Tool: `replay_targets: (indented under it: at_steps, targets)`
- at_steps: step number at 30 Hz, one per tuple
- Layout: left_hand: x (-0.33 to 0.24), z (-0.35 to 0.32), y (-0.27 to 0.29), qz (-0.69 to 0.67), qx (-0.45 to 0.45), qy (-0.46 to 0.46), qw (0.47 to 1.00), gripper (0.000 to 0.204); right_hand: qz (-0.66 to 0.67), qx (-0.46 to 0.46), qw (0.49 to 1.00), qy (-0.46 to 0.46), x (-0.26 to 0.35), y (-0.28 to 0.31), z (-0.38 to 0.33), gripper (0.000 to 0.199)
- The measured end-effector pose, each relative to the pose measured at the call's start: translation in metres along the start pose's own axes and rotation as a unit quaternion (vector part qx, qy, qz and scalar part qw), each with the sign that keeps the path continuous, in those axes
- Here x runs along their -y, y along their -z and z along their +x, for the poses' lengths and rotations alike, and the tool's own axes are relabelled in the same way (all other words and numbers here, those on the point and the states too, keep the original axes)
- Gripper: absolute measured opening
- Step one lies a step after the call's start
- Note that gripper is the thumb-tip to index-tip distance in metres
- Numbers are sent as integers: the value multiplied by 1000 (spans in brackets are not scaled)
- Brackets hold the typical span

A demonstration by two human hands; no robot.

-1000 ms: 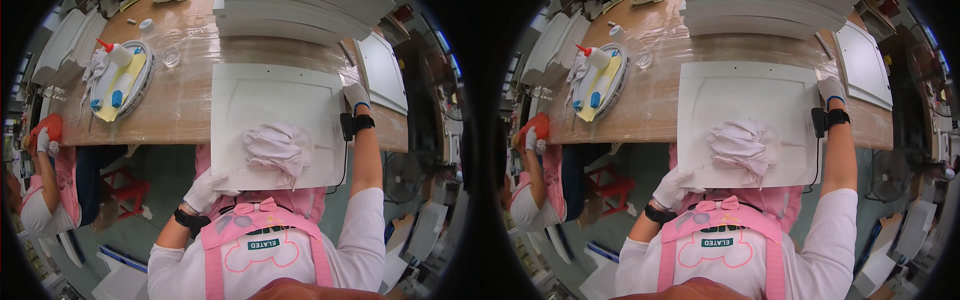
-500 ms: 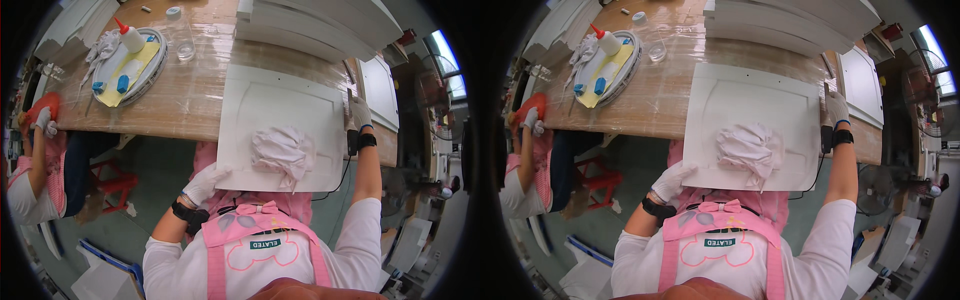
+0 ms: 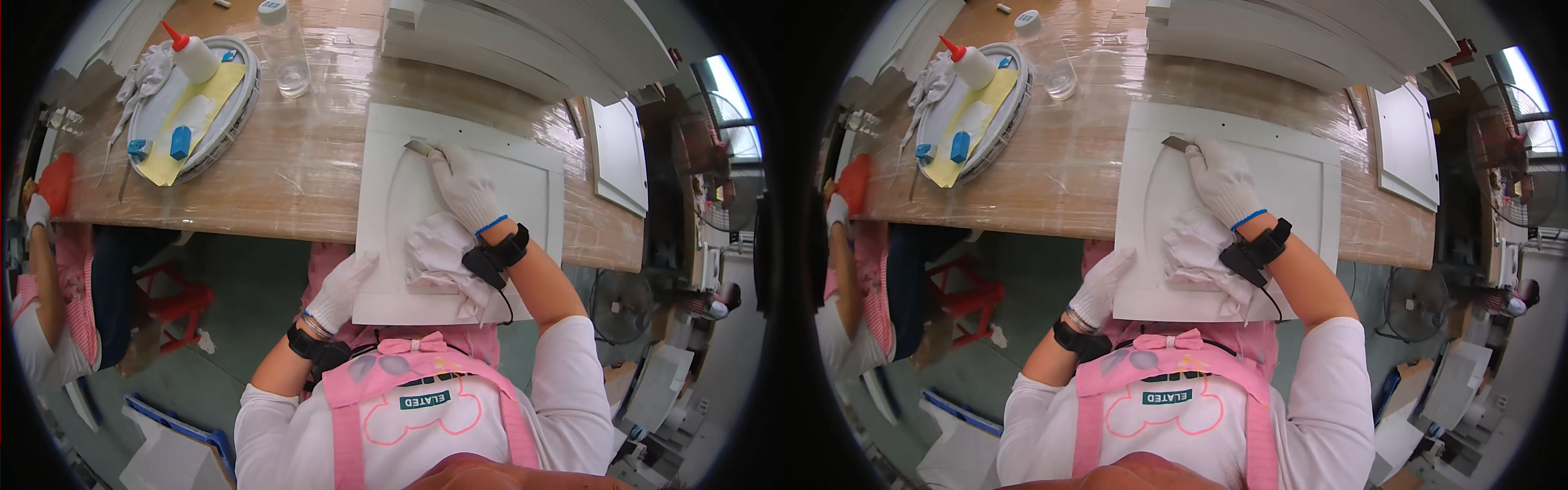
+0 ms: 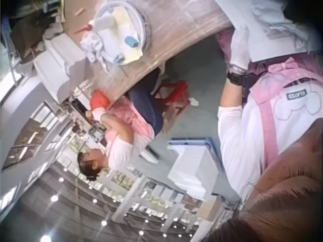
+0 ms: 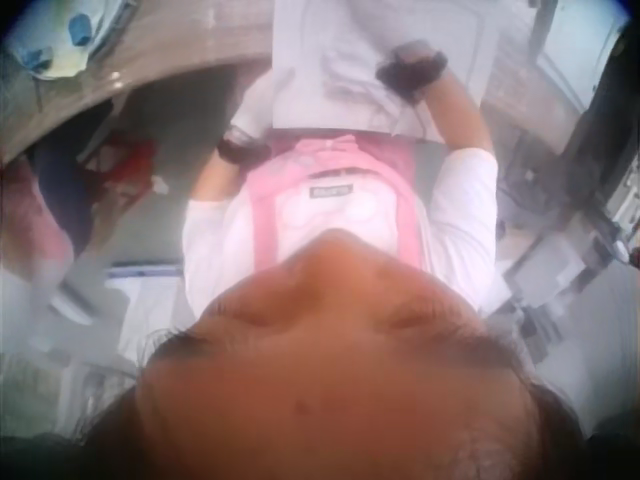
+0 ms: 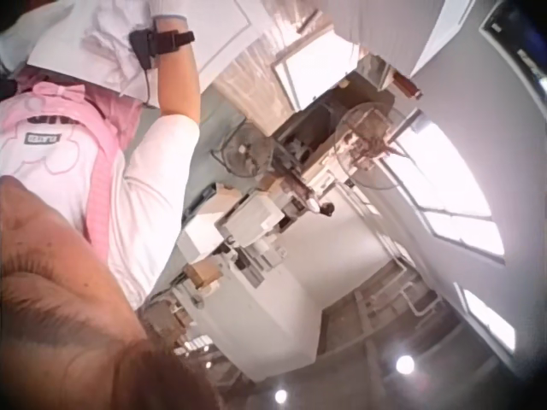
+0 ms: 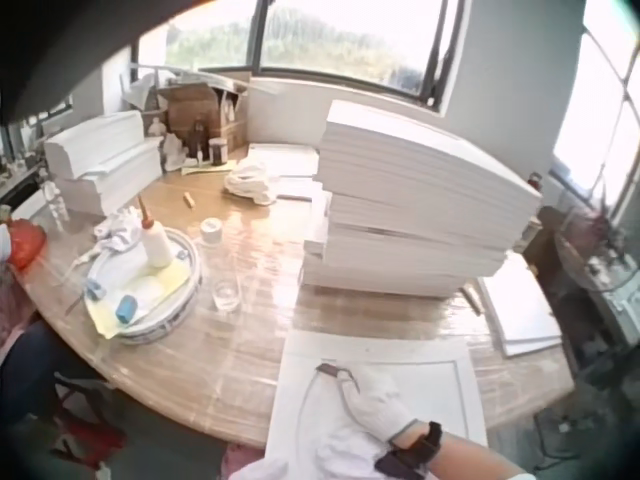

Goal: Cleaning and finishing a white cabinet door panel using a cloth and a scraper to remove residue.

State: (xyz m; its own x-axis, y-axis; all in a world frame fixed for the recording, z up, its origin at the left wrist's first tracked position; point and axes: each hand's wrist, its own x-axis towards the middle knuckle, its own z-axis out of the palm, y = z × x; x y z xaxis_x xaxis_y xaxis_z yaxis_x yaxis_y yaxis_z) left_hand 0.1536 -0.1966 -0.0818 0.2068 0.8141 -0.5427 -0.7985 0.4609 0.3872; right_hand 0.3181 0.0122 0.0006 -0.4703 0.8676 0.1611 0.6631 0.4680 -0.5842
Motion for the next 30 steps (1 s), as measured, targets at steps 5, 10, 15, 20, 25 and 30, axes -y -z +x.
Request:
replay_targets:
  at_steps: [5, 10, 15, 20, 25, 30]
  targets:
    - [-4, -3, -4, 83, -11, -9, 996, 31, 3, -44, 999, 21, -15, -17, -1, 26]
    - [-3, -1, 0, 123, -13, -9, 992, 29, -114, -87, 987, 72, -18, -25, -3, 31]
    - [-3, -3, -7, 121, -39, -27, 992, 27, -103, -43, 993, 35, -10, -21, -1, 32]
    - [-1, -3, -4, 120, -25, -34, 992, 36, -119, -33, 992, 34, -9, -19, -3, 33]
    - [-6, -5, -10, 137, -28, -38, 989, 34, -132, -32, 990, 30, -11, -21, -4, 32]
    - [-6, -6, -11, 170, -51, -52, 983, 34, -102, 1, 994, 38, 0, -18, -9, 31]
